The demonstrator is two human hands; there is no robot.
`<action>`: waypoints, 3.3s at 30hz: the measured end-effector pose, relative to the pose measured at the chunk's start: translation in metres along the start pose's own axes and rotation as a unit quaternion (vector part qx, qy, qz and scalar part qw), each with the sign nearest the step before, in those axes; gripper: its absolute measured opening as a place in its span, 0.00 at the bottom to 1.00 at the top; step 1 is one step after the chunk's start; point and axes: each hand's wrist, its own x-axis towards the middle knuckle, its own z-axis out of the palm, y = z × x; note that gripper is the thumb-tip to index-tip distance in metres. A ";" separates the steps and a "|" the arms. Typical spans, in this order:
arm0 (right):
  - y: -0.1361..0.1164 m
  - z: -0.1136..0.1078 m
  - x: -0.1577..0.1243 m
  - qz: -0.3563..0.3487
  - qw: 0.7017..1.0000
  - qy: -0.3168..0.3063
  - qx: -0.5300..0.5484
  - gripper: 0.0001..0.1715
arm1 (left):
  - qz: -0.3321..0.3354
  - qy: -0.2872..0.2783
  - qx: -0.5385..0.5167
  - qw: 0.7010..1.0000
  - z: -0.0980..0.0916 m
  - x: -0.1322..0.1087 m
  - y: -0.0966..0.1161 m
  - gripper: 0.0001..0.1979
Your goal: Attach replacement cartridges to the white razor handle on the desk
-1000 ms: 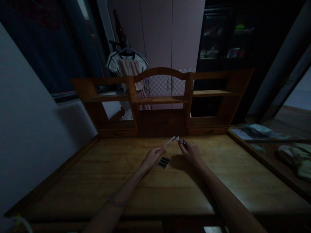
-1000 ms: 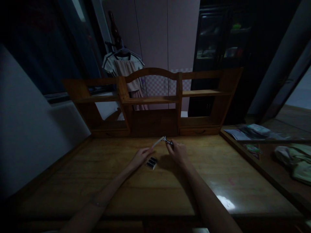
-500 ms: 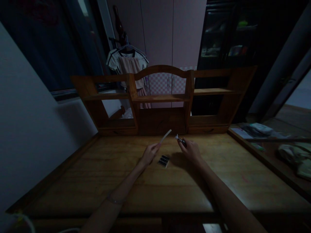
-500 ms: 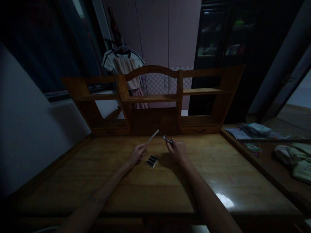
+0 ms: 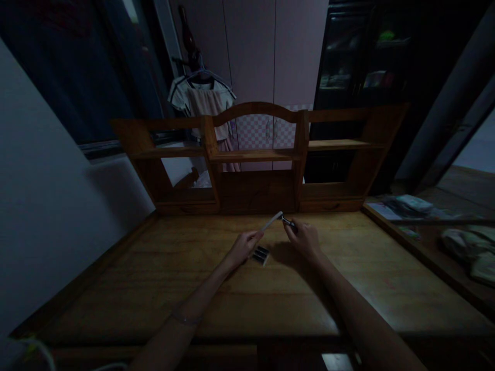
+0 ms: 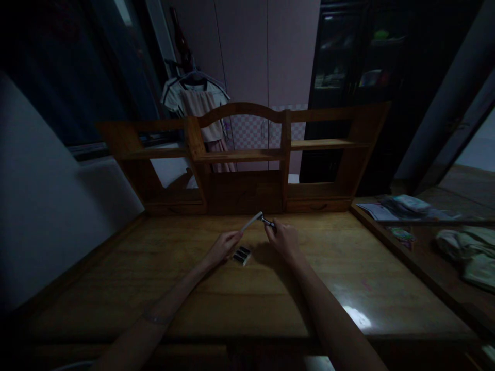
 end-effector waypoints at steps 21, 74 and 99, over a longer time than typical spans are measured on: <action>0.006 0.010 0.000 0.001 0.998 -0.048 -0.045 0.18 | 0.031 0.067 0.088 0.993 -0.001 0.001 -0.008 0.28; -0.008 -0.003 -0.001 -0.006 1.000 0.003 0.018 0.23 | 0.055 0.114 0.208 0.970 0.000 -0.003 0.000 0.26; -0.008 -0.008 -0.001 -0.012 0.998 0.058 0.016 0.23 | 0.077 0.129 0.201 0.968 -0.003 -0.005 0.007 0.24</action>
